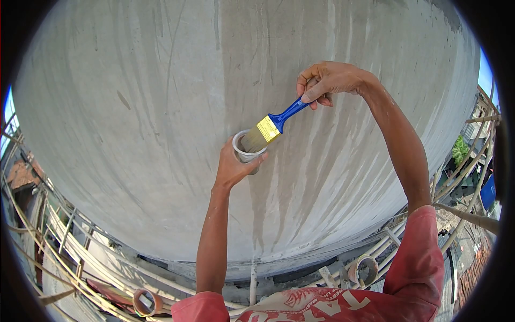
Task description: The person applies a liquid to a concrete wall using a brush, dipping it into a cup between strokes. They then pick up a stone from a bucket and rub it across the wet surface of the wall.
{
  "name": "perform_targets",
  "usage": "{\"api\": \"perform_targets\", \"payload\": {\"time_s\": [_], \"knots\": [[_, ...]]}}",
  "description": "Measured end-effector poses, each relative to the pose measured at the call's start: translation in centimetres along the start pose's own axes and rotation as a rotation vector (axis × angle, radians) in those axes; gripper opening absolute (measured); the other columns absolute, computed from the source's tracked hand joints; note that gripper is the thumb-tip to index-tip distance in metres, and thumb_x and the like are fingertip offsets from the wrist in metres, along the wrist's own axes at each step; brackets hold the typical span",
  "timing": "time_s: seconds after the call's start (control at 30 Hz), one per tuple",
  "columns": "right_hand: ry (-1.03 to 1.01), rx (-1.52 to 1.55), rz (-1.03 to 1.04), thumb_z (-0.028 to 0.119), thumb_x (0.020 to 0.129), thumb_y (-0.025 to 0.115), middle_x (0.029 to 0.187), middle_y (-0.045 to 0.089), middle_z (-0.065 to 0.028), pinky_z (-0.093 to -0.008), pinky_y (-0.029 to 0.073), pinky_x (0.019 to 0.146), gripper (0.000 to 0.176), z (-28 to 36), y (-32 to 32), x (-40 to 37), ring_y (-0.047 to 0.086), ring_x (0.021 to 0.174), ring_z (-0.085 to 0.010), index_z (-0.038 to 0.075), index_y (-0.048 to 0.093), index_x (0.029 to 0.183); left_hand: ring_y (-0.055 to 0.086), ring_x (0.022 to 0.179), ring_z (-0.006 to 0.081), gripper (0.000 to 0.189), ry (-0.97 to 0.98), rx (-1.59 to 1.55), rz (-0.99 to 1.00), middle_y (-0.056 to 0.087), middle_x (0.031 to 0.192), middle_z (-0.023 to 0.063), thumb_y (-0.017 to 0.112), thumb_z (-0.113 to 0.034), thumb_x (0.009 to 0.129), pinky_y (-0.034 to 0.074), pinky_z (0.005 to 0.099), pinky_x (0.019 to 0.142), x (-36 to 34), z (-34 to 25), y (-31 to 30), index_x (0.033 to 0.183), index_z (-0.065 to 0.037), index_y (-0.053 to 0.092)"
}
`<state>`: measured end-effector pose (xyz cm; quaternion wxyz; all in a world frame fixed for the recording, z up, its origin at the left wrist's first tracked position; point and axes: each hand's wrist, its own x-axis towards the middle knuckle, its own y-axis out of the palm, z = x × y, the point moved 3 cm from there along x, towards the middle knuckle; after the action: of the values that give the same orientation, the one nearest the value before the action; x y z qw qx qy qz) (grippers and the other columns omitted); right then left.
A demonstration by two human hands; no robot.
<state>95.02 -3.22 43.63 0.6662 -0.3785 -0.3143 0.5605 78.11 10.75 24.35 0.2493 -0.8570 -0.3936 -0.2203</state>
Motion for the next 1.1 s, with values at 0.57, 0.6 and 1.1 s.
{"api": "perform_targets", "payload": {"time_s": [0.57, 0.6, 1.1], "knots": [[-0.186, 0.224, -0.633, 0.038, 0.080, 0.071, 0.059, 0.047, 0.0026, -0.0225, 0.029, 0.047, 0.030, 1.6, -10.2, -6.2, 0.038, 0.050, -0.0073, 0.009, 0.067, 0.086, 0.064, 0.087, 0.0231, 0.055, 0.091, -0.063, -0.082, 0.065, 0.094, 0.0136, 0.084, -0.029, 0.061, 0.050, 0.0343, 0.080, -0.5, 1.3, 0.2, 0.099, 0.003, 0.060], [-0.224, 0.241, -0.748, 0.038, 0.081, 0.069, 0.058, 0.046, 0.0034, -0.0219, 0.027, 0.046, 0.029, 2.6, -12.8, -6.7, 0.036, 0.048, -0.0065, 0.010, 0.065, 0.085, 0.064, 0.087, 0.0232, 0.056, 0.083, -0.056, -0.091, 0.065, 0.094, 0.0139, 0.085, -0.029, 0.061, 0.050, 0.0342, 0.080, -0.4, 1.2, 0.3, 0.099, 0.003, 0.060], [-0.795, -0.223, -1.724, 0.022, 0.090, 0.047, 0.095, 0.064, -0.0176, -0.0413, 0.049, 0.073, 0.023, 21.4, -37.0, 0.1, 0.063, 0.084, -0.0359, 0.004, 0.059, 0.097, 0.064, 0.088, 0.0206, 0.055, 0.125, 0.098, -0.142, 0.066, 0.095, 0.0130, 0.084, -0.023, 0.060, 0.050, 0.0330, 0.081, -0.7, 1.2, 0.7, 0.100, 0.005, 0.060]]}}
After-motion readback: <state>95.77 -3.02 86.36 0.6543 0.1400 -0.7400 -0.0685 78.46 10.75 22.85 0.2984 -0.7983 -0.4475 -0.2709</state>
